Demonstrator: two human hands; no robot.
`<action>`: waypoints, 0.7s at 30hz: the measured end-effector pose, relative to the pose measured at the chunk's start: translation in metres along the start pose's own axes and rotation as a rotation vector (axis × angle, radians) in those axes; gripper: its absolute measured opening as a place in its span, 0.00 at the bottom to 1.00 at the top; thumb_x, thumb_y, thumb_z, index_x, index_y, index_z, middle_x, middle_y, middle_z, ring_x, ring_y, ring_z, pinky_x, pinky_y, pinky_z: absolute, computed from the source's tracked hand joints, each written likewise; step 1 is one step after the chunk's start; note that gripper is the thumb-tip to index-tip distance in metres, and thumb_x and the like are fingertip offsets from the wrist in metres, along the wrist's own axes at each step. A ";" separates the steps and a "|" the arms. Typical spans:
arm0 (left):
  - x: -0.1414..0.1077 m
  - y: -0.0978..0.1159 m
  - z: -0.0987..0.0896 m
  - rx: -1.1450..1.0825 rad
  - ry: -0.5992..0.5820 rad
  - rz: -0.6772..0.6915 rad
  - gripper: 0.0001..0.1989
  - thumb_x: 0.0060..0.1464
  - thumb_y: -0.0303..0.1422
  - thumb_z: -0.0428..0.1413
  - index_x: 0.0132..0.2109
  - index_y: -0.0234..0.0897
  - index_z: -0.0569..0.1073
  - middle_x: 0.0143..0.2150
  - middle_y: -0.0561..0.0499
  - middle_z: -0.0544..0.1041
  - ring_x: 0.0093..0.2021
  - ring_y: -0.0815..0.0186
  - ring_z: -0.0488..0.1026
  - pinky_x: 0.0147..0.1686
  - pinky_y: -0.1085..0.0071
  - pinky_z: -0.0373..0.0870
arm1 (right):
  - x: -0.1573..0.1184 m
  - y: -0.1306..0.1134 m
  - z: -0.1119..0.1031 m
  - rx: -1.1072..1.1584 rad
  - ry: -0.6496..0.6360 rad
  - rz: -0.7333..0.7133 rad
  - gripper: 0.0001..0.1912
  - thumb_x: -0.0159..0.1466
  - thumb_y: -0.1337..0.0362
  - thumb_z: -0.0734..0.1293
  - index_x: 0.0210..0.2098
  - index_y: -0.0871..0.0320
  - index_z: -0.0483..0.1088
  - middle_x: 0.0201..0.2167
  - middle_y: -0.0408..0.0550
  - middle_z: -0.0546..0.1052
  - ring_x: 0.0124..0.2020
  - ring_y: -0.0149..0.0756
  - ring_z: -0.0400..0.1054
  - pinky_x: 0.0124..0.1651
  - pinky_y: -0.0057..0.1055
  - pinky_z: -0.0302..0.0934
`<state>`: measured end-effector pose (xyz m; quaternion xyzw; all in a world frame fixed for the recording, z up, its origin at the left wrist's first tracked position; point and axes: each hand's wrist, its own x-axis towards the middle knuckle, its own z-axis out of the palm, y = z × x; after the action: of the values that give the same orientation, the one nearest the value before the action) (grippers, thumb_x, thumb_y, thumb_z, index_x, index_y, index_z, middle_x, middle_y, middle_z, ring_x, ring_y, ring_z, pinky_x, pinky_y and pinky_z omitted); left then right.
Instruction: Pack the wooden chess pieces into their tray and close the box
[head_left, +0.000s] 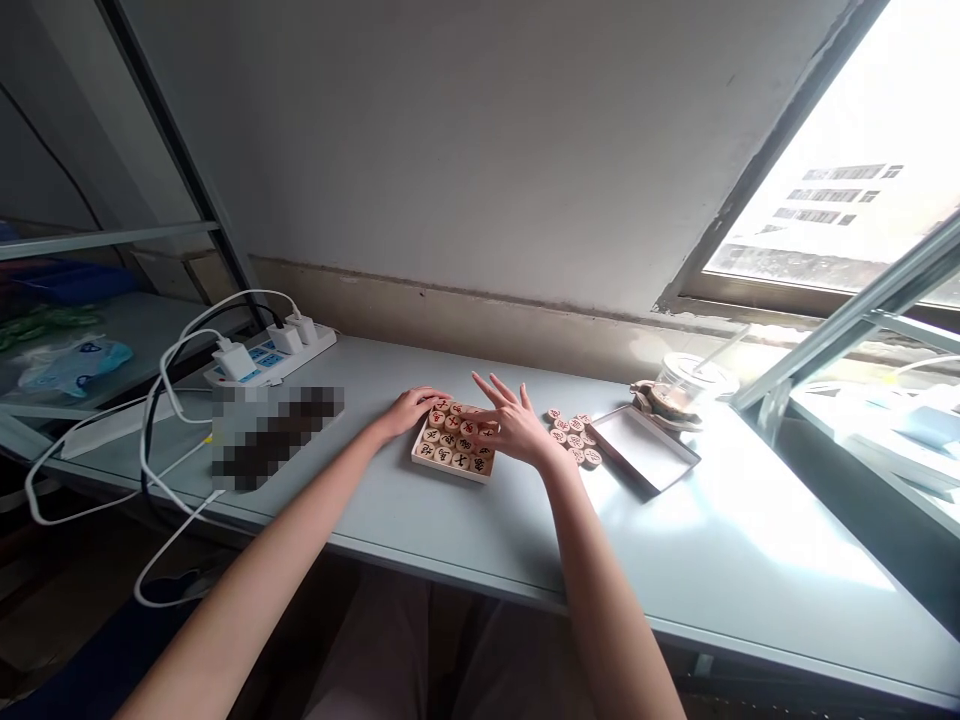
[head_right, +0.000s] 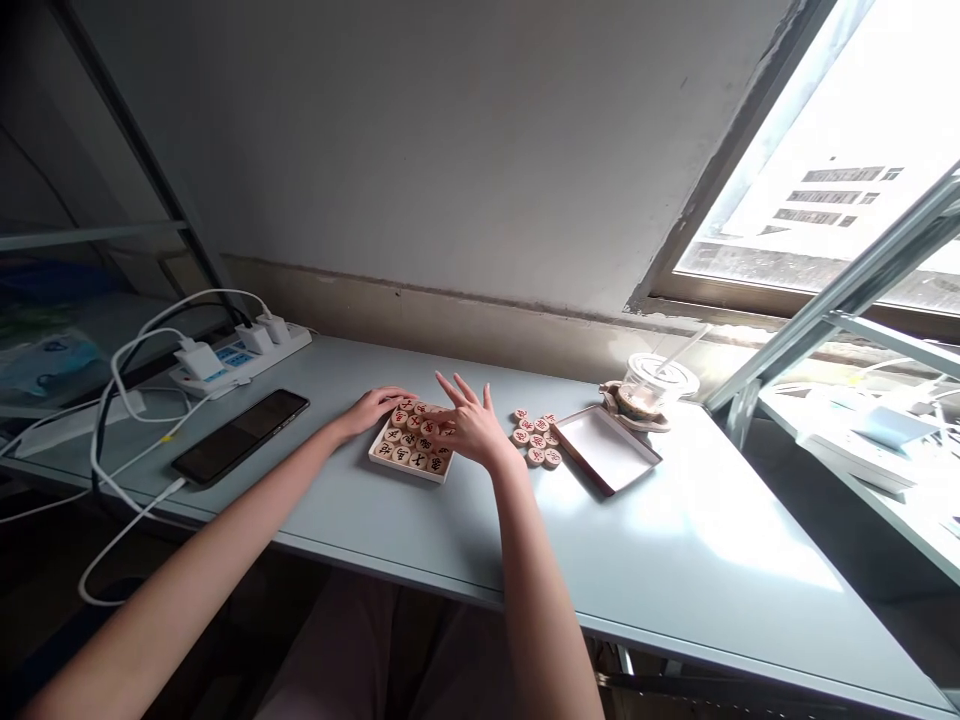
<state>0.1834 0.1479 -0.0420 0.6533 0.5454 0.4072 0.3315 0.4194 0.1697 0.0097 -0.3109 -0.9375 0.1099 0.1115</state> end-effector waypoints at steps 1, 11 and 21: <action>0.000 0.000 0.000 -0.009 -0.007 -0.007 0.18 0.55 0.41 0.50 0.46 0.37 0.77 0.50 0.45 0.77 0.53 0.57 0.71 0.54 0.62 0.66 | 0.000 0.001 0.001 -0.004 -0.001 0.000 0.21 0.62 0.49 0.64 0.55 0.39 0.68 0.70 0.37 0.41 0.70 0.56 0.35 0.64 0.69 0.31; -0.001 0.003 -0.003 0.010 0.036 -0.006 0.19 0.55 0.41 0.50 0.49 0.37 0.70 0.50 0.44 0.74 0.51 0.60 0.69 0.52 0.65 0.64 | 0.002 0.004 0.005 0.024 0.078 0.008 0.26 0.61 0.51 0.65 0.59 0.43 0.64 0.69 0.44 0.50 0.69 0.49 0.42 0.65 0.62 0.35; -0.012 0.017 -0.027 0.216 -0.285 -0.160 0.22 0.50 0.47 0.52 0.17 0.37 0.61 0.17 0.56 0.59 0.21 0.70 0.54 0.26 0.70 0.51 | -0.015 0.049 0.006 -0.418 0.157 0.656 0.14 0.64 0.69 0.59 0.43 0.61 0.75 0.49 0.60 0.73 0.53 0.51 0.61 0.60 0.54 0.39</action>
<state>0.1662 0.1329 -0.0165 0.6909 0.5835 0.2220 0.3646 0.4565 0.1983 -0.0114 -0.6172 -0.7793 -0.0777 0.0761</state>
